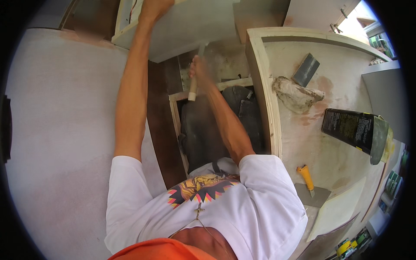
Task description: The person places a white ceramic sink into a countertop cutout, then uses a hammer to tap the sink rim and secure it in place. The person adjusts the sink position and continues hammering around the edges to fit it.
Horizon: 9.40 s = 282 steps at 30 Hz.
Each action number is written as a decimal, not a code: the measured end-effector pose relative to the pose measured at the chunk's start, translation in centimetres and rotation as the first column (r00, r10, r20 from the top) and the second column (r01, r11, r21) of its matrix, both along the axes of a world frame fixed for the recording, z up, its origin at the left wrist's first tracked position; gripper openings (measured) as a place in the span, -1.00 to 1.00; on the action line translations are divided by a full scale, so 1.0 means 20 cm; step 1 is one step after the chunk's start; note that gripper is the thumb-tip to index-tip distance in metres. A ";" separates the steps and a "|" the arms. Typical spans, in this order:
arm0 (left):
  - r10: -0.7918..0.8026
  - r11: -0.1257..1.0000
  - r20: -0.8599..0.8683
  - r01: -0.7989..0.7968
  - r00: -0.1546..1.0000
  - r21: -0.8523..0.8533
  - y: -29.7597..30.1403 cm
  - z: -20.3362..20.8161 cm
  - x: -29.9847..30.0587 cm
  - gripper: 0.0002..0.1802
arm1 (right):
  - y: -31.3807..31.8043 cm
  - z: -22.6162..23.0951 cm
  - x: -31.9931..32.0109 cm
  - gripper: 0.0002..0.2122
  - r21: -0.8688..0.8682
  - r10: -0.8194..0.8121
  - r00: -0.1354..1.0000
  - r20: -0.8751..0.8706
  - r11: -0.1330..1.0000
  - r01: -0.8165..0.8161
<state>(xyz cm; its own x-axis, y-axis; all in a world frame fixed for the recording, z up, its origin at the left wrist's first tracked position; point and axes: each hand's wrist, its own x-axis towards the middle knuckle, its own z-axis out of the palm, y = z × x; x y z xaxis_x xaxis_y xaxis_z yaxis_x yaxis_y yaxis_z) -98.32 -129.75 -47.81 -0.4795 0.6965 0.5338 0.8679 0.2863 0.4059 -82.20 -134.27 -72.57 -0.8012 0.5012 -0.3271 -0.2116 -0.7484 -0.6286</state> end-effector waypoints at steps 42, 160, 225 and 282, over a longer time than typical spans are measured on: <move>0.068 0.989 -0.015 -0.069 0.998 -0.129 -0.03 -0.06 -0.11 -0.49 | -0.11 0.00 -0.10 -0.79 -0.046 -0.042 0.999 0.034 0.998 0.043; -0.013 1.000 -0.101 0.014 0.995 0.010 -0.07 -0.09 -0.11 -0.50 | -0.28 0.04 -0.23 -0.89 -0.330 0.026 0.991 -0.129 0.942 -0.067; -0.029 0.999 -0.019 0.029 0.999 0.027 -0.03 -0.05 -0.06 -0.49 | -0.50 -0.09 -0.54 -0.73 -0.063 0.184 0.981 0.064 0.982 -0.180; -0.435 0.855 0.036 0.401 0.899 0.330 0.00 0.53 0.64 -0.59 | -0.14 -0.07 0.41 -0.73 0.060 0.142 0.929 0.342 0.983 -0.173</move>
